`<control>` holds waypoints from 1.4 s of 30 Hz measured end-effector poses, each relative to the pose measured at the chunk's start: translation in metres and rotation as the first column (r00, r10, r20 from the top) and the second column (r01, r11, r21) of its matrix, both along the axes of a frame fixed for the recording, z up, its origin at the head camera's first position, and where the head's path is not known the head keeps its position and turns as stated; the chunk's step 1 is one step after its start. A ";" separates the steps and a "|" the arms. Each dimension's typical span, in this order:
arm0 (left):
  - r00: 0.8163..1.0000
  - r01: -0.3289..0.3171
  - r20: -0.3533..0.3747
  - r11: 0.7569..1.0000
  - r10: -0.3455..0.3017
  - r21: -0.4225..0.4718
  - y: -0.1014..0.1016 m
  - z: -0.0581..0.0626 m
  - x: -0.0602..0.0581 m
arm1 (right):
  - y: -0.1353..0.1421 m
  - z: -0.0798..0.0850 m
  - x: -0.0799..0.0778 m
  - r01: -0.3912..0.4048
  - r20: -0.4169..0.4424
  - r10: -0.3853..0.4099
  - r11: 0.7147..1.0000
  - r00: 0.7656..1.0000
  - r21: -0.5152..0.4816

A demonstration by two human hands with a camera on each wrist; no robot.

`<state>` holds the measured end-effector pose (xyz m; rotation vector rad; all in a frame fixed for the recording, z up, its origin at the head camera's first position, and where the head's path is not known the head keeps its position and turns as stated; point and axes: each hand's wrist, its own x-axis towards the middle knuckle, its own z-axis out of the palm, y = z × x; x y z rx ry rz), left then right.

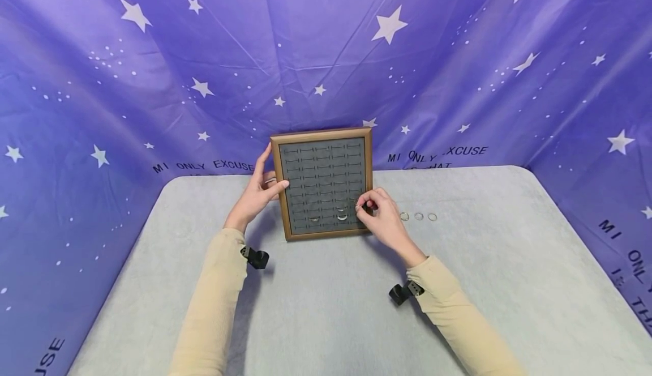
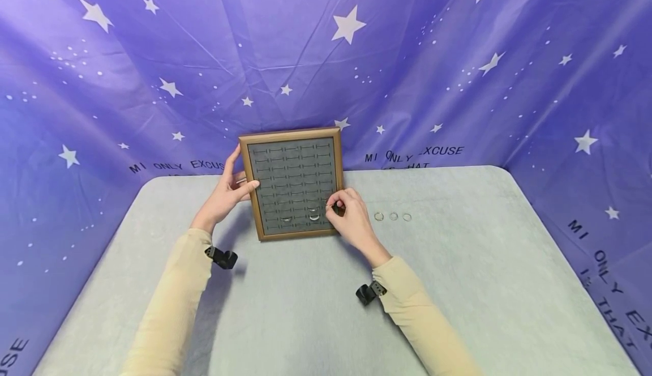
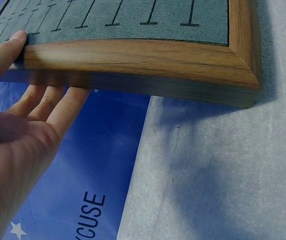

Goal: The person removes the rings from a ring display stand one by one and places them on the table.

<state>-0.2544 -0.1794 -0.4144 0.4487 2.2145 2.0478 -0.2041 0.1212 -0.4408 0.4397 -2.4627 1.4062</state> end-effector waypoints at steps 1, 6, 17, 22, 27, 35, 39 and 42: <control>1.000 -0.002 0.000 1.000 0.002 -0.002 0.000 0.000 0.000 | 0.000 0.000 0.000 -0.009 0.002 0.009 1.000 1.000 -0.010; 1.000 0.002 -0.018 1.000 -0.002 0.004 -0.001 -0.004 -0.001 | 0.002 -0.001 0.002 -0.034 -0.002 0.034 0.998 0.999 -0.044; 0.999 0.029 -0.043 0.999 -0.028 0.023 -0.006 -0.018 -0.008 | 0.011 -0.006 0.008 -0.030 0.014 0.031 0.998 0.999 -0.050; 1.000 0.001 -0.014 1.000 -0.001 -0.006 -0.001 -0.004 0.000 | 0.019 -0.010 0.010 -0.017 0.014 0.018 0.999 1.000 -0.042; 1.000 0.005 -0.010 1.000 -0.005 0.003 -0.001 -0.003 0.000 | 0.028 -0.013 0.011 -0.016 0.024 0.017 0.999 1.000 -0.049; 1.000 0.007 -0.015 1.000 -0.007 -0.003 -0.001 -0.004 0.000 | 0.047 -0.019 0.013 0.008 0.051 -0.006 0.999 0.999 -0.039; 1.000 0.002 -0.011 1.000 -0.002 0.002 0.000 -0.003 -0.001 | 0.055 -0.021 0.013 0.020 0.053 -0.018 0.999 0.998 -0.038; 1.000 0.004 -0.009 1.000 -0.004 0.004 0.000 -0.003 -0.001 | 0.062 -0.023 0.013 0.029 0.061 -0.027 0.999 0.998 -0.031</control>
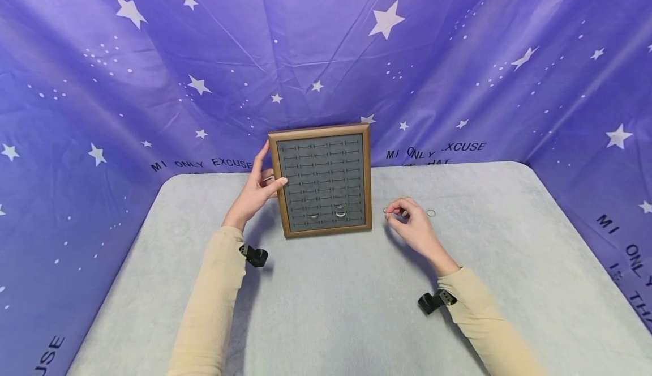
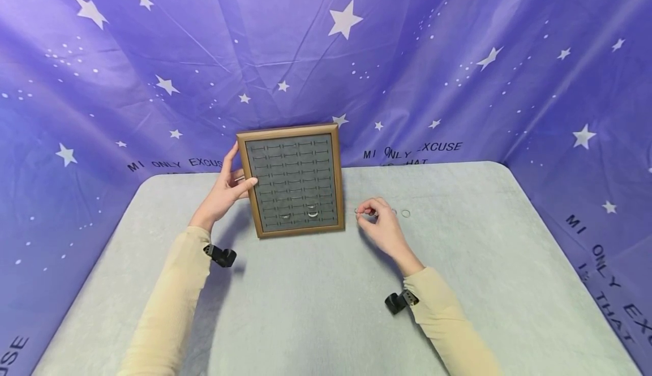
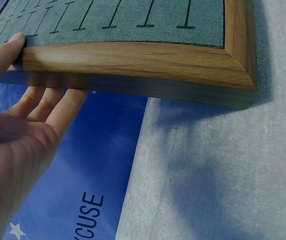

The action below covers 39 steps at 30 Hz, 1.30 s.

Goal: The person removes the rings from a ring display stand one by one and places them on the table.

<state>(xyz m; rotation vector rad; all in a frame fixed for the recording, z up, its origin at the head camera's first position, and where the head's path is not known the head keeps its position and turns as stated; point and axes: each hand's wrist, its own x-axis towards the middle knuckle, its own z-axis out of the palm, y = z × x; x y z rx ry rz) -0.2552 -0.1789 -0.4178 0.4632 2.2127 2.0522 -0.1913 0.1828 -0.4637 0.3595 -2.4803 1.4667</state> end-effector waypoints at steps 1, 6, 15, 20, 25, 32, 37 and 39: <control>1.000 0.002 0.000 1.000 -0.002 0.003 0.000 0.000 0.000 | 0.002 -0.001 0.000 0.001 0.005 -0.001 1.000 1.000 0.003; 1.000 0.006 -0.001 1.000 -0.006 0.012 -0.001 -0.001 0.000 | 0.012 -0.004 0.000 0.008 0.008 -0.008 0.999 1.000 0.034; 1.000 0.003 -0.001 1.000 -0.003 0.010 0.000 0.001 0.000 | 0.028 -0.008 0.002 0.020 0.012 -0.021 0.997 1.000 0.075; 1.000 -0.006 0.009 1.000 0.005 0.006 0.001 0.002 0.001 | 0.034 -0.010 0.004 0.025 0.059 -0.032 0.993 0.998 0.113; 1.000 -0.007 0.008 1.000 0.007 0.003 0.001 0.002 0.001 | 0.040 -0.012 0.004 0.020 0.102 -0.039 0.984 0.994 0.179; 1.000 -0.006 0.006 1.000 0.006 0.006 0.000 0.001 0.000 | 0.045 -0.013 0.002 0.008 0.148 -0.044 0.971 0.988 0.240; 1.000 -0.010 0.009 1.000 0.010 0.000 0.000 0.001 0.000 | 0.047 -0.015 -0.001 -0.016 0.154 -0.029 0.958 0.988 0.287; 1.000 -0.011 0.012 1.000 0.011 -0.003 0.000 0.001 0.000 | 0.047 -0.015 -0.002 -0.026 0.156 -0.023 0.953 0.987 0.302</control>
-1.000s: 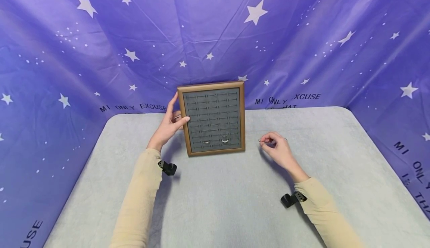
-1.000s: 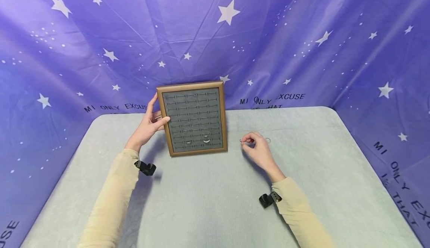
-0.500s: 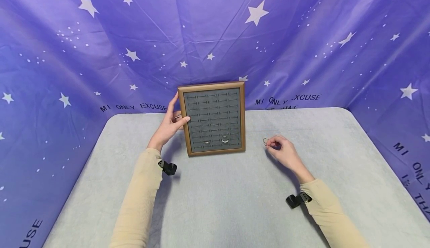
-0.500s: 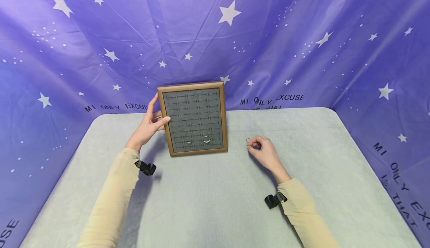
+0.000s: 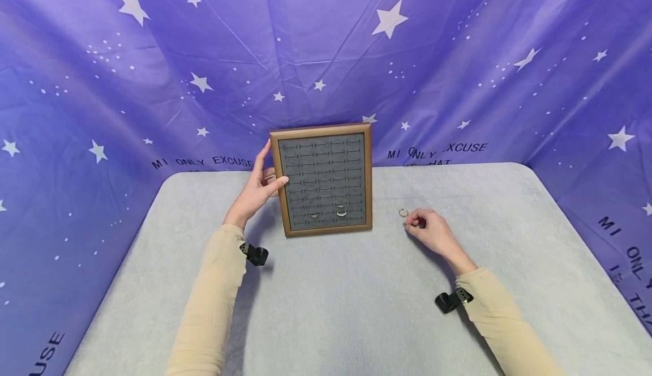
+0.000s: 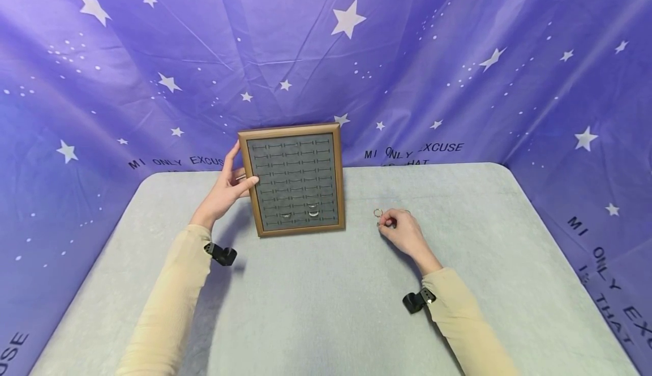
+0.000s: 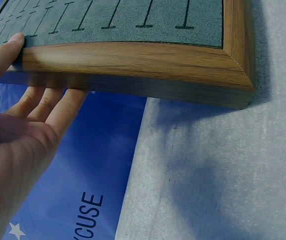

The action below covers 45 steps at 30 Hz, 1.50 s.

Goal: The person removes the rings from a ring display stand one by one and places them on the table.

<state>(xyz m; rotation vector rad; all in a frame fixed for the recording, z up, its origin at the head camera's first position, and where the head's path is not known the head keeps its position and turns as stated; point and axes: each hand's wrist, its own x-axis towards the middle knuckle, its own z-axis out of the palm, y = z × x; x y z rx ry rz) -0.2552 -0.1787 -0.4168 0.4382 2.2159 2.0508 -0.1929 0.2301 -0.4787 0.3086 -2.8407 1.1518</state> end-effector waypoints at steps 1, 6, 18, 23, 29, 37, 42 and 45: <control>1.000 0.000 0.000 1.000 0.000 -0.002 0.000 0.000 0.000 | 0.000 0.000 0.000 -0.004 0.004 0.003 1.000 1.000 0.006; 1.000 -0.001 -0.003 1.000 0.001 -0.003 0.000 0.000 0.000 | 0.001 0.000 -0.001 -0.010 0.016 0.009 1.000 1.000 0.016; 0.999 0.010 0.032 1.000 -0.010 0.006 0.003 0.015 0.008 | 0.000 0.003 0.001 -0.003 0.011 0.004 1.000 1.000 -0.016; 1.000 0.007 0.026 1.000 -0.008 0.016 0.003 0.015 0.007 | -0.006 0.009 0.002 0.010 -0.003 -0.011 0.998 1.000 -0.060; 1.000 -0.004 0.018 1.000 0.004 0.009 0.001 0.004 0.002 | -0.020 0.019 0.003 0.006 -0.010 -0.007 0.992 1.000 -0.130; 1.000 0.001 -0.003 1.000 -0.001 0.006 0.000 0.001 0.000 | -0.043 0.030 0.004 -0.062 -0.062 0.052 0.981 0.997 -0.183; 1.000 0.000 -0.003 1.000 0.000 0.020 0.000 0.000 -0.001 | -0.057 0.034 0.005 -0.105 -0.099 0.086 0.972 0.991 -0.212; 1.000 0.003 0.001 1.000 -0.003 0.021 0.000 0.000 0.000 | -0.065 0.035 0.005 -0.119 -0.106 0.098 0.969 0.990 -0.218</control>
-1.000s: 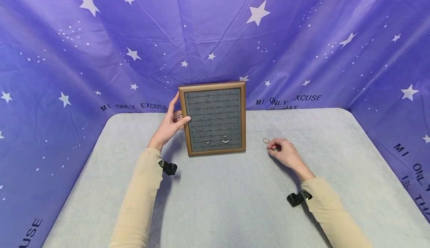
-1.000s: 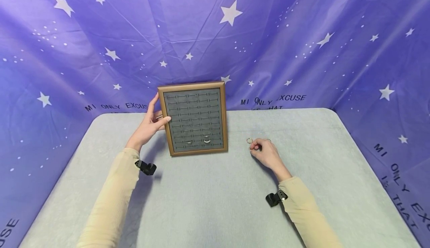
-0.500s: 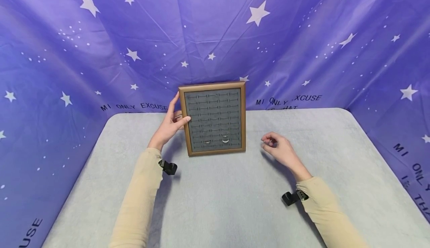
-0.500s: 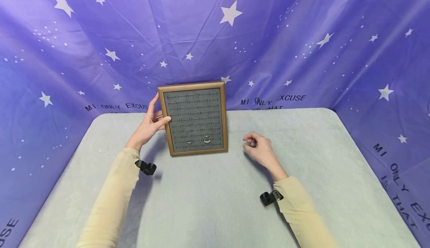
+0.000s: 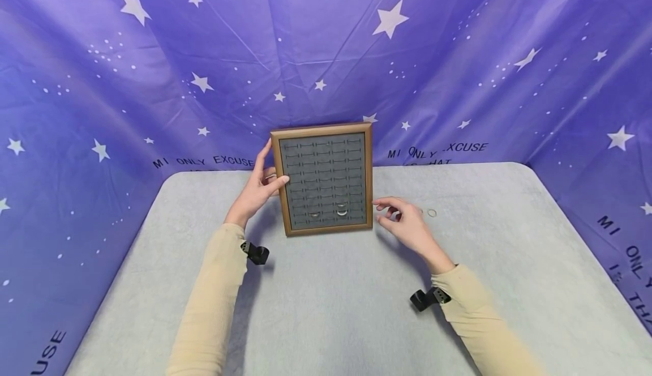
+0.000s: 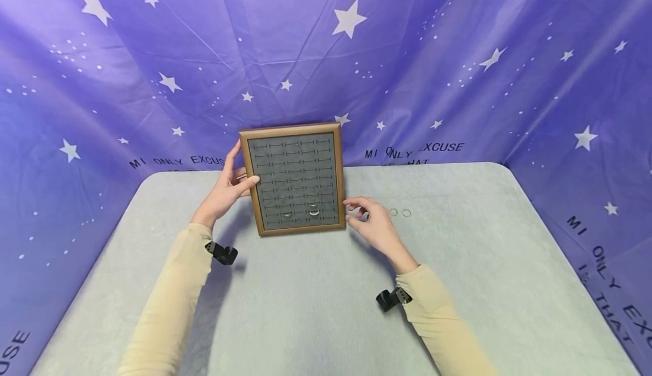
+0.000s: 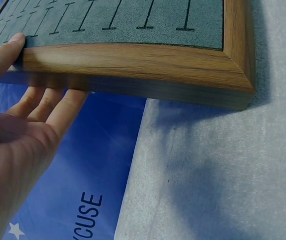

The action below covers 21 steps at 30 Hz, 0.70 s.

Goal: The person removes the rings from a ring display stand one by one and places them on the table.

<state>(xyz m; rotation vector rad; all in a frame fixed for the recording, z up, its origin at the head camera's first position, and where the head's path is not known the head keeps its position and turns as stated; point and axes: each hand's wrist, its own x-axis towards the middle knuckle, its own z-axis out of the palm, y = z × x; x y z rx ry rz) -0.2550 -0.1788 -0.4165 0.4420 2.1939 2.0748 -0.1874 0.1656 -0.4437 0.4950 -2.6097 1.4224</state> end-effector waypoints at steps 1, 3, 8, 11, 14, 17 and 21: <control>1.000 0.000 0.001 1.000 0.000 0.000 0.000 0.000 0.000 | -0.002 0.001 0.000 -0.006 0.001 0.006 1.000 1.000 -0.005; 1.000 -0.001 0.005 1.000 0.001 -0.003 0.000 0.000 0.000 | -0.007 0.001 0.000 -0.016 0.011 0.016 1.000 1.000 -0.019; 1.000 -0.006 0.005 1.000 0.006 0.005 -0.001 0.000 0.000 | -0.019 0.002 -0.001 -0.041 0.035 0.043 0.997 0.998 -0.070; 1.000 -0.002 0.000 1.000 0.002 0.013 -0.001 -0.001 0.000 | -0.026 0.002 -0.002 -0.063 0.035 0.066 0.994 0.997 -0.088; 1.000 0.004 -0.007 1.000 -0.003 0.017 -0.001 -0.001 0.000 | -0.033 0.004 -0.003 -0.089 0.032 0.093 0.991 0.995 -0.102; 1.000 0.012 -0.015 1.000 -0.012 0.018 0.000 -0.001 0.000 | -0.039 0.005 -0.004 -0.103 0.034 0.108 0.989 0.994 -0.110; 1.000 0.020 -0.017 1.000 -0.019 0.018 0.000 0.000 -0.001 | -0.045 0.006 -0.007 -0.105 0.031 0.108 0.989 0.994 -0.102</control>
